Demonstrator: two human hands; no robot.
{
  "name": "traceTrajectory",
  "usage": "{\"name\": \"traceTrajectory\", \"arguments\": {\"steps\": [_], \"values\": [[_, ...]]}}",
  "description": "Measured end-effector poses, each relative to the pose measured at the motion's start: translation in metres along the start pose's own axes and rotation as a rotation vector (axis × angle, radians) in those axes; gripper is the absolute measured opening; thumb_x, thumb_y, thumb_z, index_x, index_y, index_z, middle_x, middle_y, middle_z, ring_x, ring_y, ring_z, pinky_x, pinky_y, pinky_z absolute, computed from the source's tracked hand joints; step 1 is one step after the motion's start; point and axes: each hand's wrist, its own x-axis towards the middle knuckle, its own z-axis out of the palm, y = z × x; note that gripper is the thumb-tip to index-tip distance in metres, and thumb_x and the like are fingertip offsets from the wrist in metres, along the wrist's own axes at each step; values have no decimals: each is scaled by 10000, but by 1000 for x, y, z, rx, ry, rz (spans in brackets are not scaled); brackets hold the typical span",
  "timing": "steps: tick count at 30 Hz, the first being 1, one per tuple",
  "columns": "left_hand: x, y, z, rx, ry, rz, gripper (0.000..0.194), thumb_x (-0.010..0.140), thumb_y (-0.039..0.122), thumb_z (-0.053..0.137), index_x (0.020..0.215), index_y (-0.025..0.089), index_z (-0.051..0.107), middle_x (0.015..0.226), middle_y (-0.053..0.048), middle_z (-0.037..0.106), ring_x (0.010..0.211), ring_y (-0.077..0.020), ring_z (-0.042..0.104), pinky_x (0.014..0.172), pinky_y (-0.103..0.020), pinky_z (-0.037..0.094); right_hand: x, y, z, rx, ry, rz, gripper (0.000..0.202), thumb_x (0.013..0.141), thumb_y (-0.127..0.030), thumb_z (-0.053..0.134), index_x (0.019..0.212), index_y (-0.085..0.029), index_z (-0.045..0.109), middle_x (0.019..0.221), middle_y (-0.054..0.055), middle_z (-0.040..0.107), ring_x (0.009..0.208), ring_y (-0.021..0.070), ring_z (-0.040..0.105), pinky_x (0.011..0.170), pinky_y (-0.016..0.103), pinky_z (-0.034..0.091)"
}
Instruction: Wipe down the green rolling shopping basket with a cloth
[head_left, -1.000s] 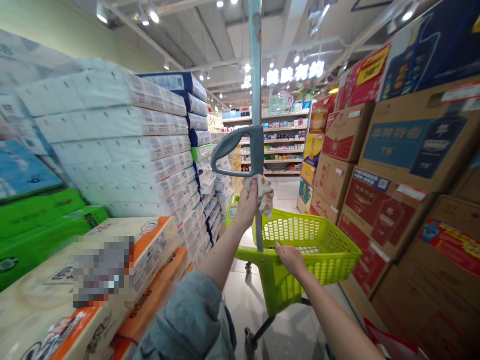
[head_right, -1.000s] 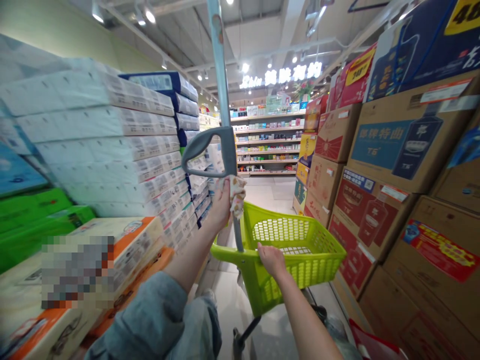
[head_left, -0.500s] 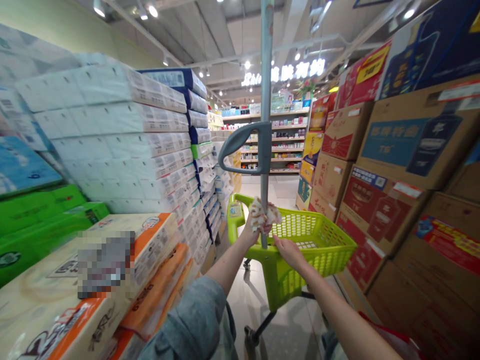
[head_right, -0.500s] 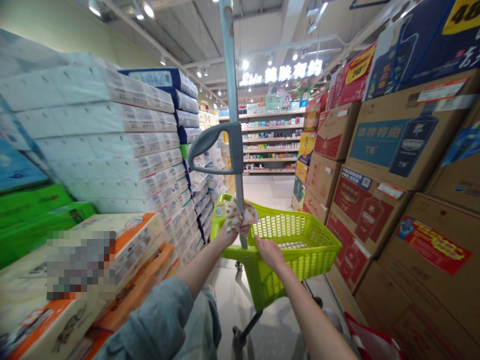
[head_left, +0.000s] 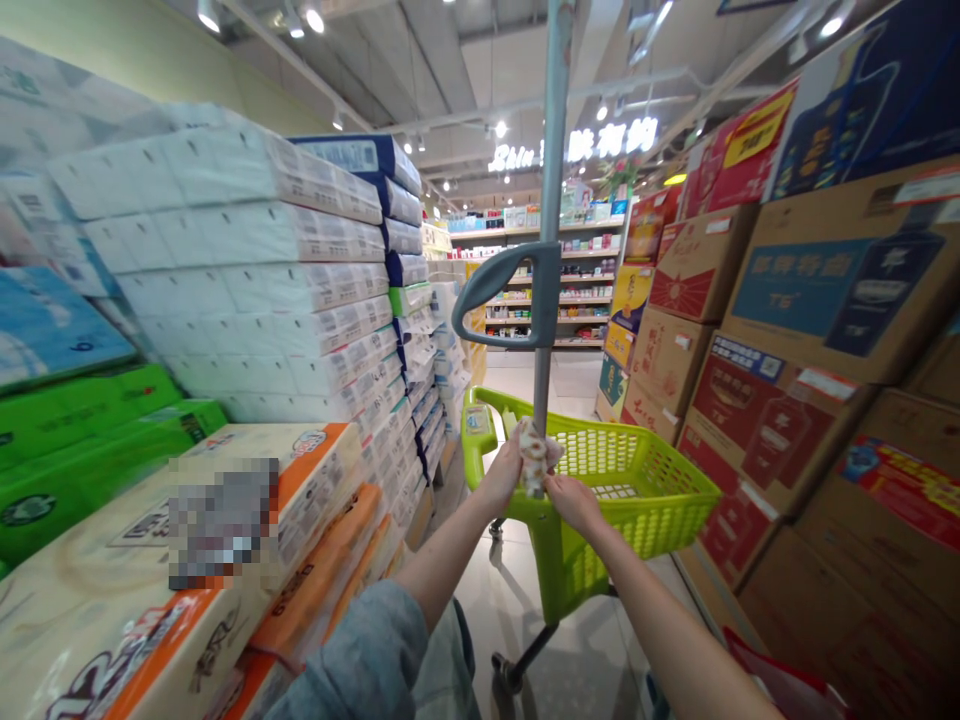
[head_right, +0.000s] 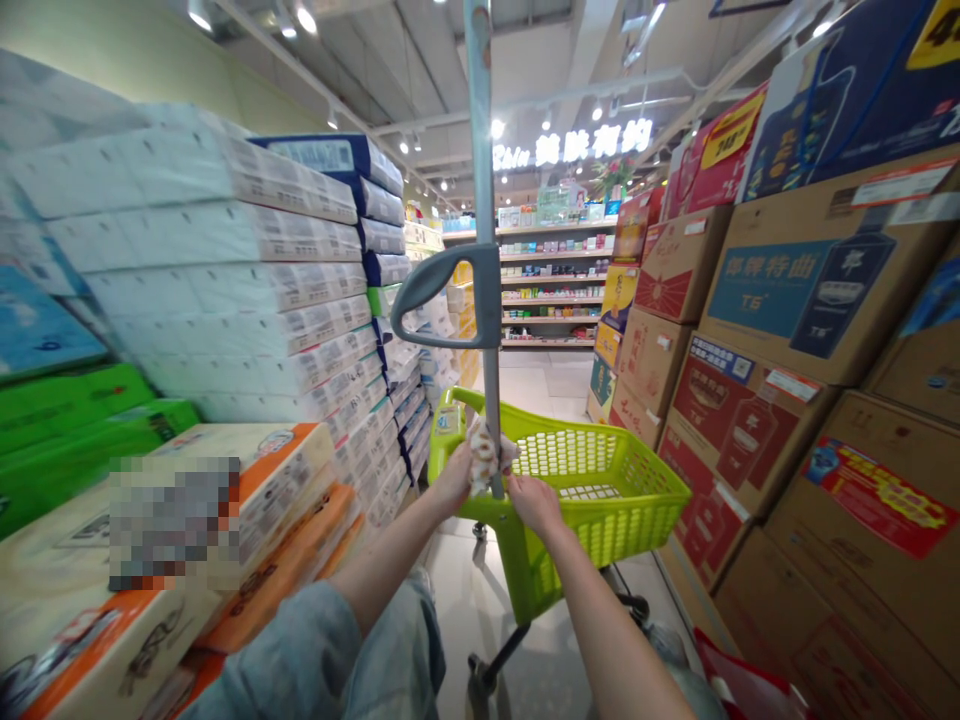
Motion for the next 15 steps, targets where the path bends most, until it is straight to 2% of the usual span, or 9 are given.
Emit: {"name": "traceTrajectory", "arguments": {"steps": [3,6,8,11,13,15], "values": [[1,16,7,97,16,182,435,889,498,388,1099,158,559,1028,-99,644,994,-198,605,888,-326,493,-1,2,0,-25,27,0,480,914,-425,259,1025,-210,674,1043,101,680,959,244,610,727,297,404],[-4,17,8,351,-4,329,373,898,356,411,1216,171,468,1135,-104,607,1045,-202,587,930,-333,465,-1,5,2,-32,52,0,477,912,-406,258,1015,-191,671,1037,114,680,947,261,615,704,302,400],[-12,8,2,518,-62,315,380,896,318,399,1247,180,438,1137,-108,604,1027,-214,596,905,-342,472,-1,7,3,-25,58,-22,474,909,-410,270,960,-182,682,1018,120,684,941,264,615,690,297,394],[-31,-8,-14,689,-129,233,353,878,325,426,1200,192,482,1020,-100,634,935,-234,618,838,-357,486,0,8,4,-21,56,-29,537,925,-407,211,867,-180,695,967,112,691,924,245,613,694,287,386],[-42,-12,-28,717,-97,242,321,879,331,424,1154,195,517,969,-94,635,897,-230,614,822,-359,484,2,8,5,-17,61,-6,595,934,-409,155,848,-181,697,953,109,691,916,236,611,709,288,386],[-50,-10,-44,650,21,266,322,892,340,405,1156,199,526,1000,-93,626,907,-216,602,834,-350,478,3,7,6,-12,61,14,606,932,-423,148,852,-185,700,957,105,689,910,232,610,719,289,387]]}}
